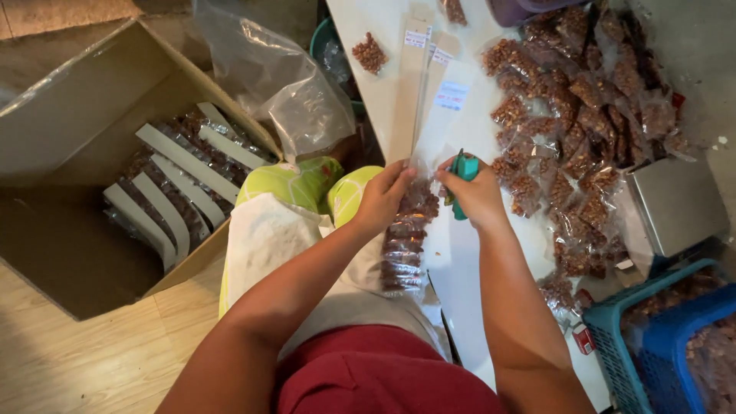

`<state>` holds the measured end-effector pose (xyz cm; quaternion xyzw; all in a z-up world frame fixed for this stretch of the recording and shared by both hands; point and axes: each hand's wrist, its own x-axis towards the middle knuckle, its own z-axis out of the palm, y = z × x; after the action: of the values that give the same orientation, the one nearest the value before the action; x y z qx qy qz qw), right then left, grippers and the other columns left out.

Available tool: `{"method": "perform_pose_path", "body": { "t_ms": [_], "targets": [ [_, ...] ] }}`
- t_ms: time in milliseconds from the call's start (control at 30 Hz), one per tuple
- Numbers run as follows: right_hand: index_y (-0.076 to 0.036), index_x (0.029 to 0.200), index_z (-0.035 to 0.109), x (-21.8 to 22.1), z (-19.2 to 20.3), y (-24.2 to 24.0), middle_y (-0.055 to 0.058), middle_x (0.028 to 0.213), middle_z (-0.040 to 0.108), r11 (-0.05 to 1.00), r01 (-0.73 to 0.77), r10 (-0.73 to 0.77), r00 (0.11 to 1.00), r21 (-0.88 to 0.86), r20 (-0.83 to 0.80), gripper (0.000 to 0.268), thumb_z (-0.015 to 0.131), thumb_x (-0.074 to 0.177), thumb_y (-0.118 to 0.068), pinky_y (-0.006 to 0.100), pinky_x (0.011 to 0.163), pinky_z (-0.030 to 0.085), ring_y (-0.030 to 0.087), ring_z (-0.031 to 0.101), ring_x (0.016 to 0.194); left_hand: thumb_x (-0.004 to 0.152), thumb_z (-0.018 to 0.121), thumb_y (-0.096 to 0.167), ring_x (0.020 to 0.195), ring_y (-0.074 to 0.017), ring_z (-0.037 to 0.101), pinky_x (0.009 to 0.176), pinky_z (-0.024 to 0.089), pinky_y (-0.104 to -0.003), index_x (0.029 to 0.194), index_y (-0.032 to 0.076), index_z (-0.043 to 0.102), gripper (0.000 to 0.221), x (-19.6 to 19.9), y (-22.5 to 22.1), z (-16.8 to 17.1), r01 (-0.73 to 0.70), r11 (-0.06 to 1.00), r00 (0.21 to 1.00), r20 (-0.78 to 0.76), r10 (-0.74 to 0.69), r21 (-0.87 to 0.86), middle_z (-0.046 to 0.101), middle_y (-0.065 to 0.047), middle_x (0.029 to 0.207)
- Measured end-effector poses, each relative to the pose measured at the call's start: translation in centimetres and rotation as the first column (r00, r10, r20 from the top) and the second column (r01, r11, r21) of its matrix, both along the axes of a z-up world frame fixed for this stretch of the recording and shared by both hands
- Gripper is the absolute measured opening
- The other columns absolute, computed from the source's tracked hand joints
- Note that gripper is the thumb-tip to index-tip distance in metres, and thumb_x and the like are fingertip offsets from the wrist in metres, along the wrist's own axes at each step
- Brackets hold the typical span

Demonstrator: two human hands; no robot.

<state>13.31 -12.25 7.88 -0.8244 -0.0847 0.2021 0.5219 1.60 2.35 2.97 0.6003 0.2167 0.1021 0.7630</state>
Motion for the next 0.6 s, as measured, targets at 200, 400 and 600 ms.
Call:
{"method": "perform_pose_path", "body": {
  "t_ms": [200, 400, 600],
  "targets": [
    [-0.006, 0.088, 0.069, 1.2, 1.8, 2.3, 0.014, 0.064, 0.064, 0.885, 0.347, -0.334, 0.938, 0.311, -0.096, 0.012, 0.067, 0.084, -0.018, 0.037, 0.047, 0.059, 0.025, 0.071, 0.055, 0.105, 0.056, 0.040, 0.131, -0.0354, 0.060, 0.114, 0.044, -0.049, 0.140, 0.016, 0.064, 0.043, -0.9, 0.0, 3.7, 0.056, 0.985, 0.998, -0.030, -0.051, 0.165, 0.069, -0.016, 0.132],
    [-0.007, 0.133, 0.061, 4.1, -3.9, 4.5, 0.018, 0.135, 0.058, 0.483, 0.535, -0.399, 0.839, 0.694, -0.369, 0.055, 0.071, 0.095, -0.046, 0.054, 0.113, 0.039, 0.029, 0.053, 0.128, 0.107, 0.051, 0.033, 0.129, -0.0389, 0.060, 0.115, 0.046, -0.050, 0.148, 0.033, 0.054, 0.042, -2.2, -0.3, 7.6, 0.119, 0.961, 0.993, -0.002, -0.122, 0.250, 0.069, -0.014, 0.134],
    [-0.008, 0.129, 0.067, 4.0, -3.8, 5.5, 0.015, 0.130, 0.063, 0.282, 0.608, -0.381, 0.781, 0.742, -0.495, 0.052, 0.070, 0.090, -0.042, 0.048, 0.112, 0.043, 0.025, 0.056, 0.124, 0.105, 0.049, 0.031, 0.121, -0.0426, 0.065, 0.108, 0.051, -0.051, 0.148, 0.038, 0.053, 0.044, -2.0, -0.7, 8.2, 0.130, 0.951, 0.991, -0.041, -0.123, 0.281, 0.073, -0.020, 0.124]
  ]
}}
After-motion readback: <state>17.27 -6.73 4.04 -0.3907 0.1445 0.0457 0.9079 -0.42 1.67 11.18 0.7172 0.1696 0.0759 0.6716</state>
